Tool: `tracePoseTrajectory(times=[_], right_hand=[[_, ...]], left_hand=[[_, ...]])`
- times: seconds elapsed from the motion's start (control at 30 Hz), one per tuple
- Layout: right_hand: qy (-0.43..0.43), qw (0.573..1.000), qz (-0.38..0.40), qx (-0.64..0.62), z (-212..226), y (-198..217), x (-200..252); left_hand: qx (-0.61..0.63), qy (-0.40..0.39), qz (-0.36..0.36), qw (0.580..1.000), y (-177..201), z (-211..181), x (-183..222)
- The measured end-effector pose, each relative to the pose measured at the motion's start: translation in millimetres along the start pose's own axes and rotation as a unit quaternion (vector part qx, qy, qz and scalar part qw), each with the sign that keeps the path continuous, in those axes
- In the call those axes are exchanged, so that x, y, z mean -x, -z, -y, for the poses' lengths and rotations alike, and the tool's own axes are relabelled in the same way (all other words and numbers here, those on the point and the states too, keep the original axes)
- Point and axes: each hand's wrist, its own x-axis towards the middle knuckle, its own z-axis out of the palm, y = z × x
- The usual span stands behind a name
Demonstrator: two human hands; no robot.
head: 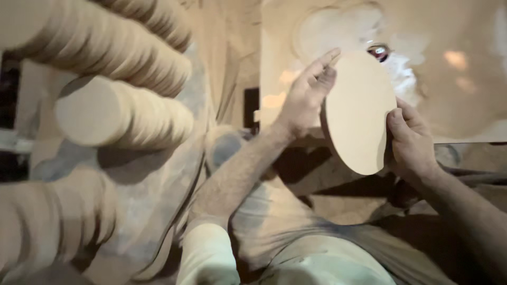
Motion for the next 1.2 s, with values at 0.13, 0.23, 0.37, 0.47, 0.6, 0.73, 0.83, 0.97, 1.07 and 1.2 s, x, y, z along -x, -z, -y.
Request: tracePoseTrajectory(times=[0.13,0.23,0.37,0.47,0.6,0.73,0.83,0.97,1.07,1.2], right_hand=[[-0.053,0.992,-0.080,-0.079,-3.5,20.2,-9.9],[-0.067,0.986,-0.101,-0.117,-13.1,30.7,-16.9],[-0.103,0.983,-0.076,-0.134,-16.8,39.2,-28.8],[-0.155,0.978,-0.100,-0.098,-18.2,40.1,-33.6],[-0.157,0.976,-0.092,-0.116,-27.3,34.1,-42.2],[-0.136,0.983,-0.080,-0.097,-33.9,27.8,-49.0],[-0.097,0.990,-0.088,-0.045,-34.3,25.3,-51.5],[-0.020,0.995,-0.097,0.015,-38.8,20.1,-53.3],[-0.029,0.984,-0.128,0.123,-37.0,22.4,-57.1],[-0.065,0.942,-0.170,0.283,-37.3,22.2,-70.5]], left_hand=[[0.071,-0.011,0.040,0.997,-39.8,45.8,-7.1],[0.064,-0.001,0.073,0.995,-55.2,67.9,2.5],[0.008,0.019,0.116,0.993,-59.9,72.4,22.8],[-0.025,0.010,0.118,0.993,-53.9,69.2,29.9],[-0.003,0.054,0.093,0.994,-42.4,74.6,28.1],[-0.040,0.040,0.058,0.997,-24.4,90.5,26.7],[-0.002,0.084,0.027,0.996,-12.4,104.7,21.0],[0.065,0.081,-0.049,0.993,6.0,110.5,4.6],[-0.002,0.078,-0.069,0.995,19.3,101.2,-9.6],[-0.376,-0.017,-0.016,0.926,35.1,85.9,-16.2]])
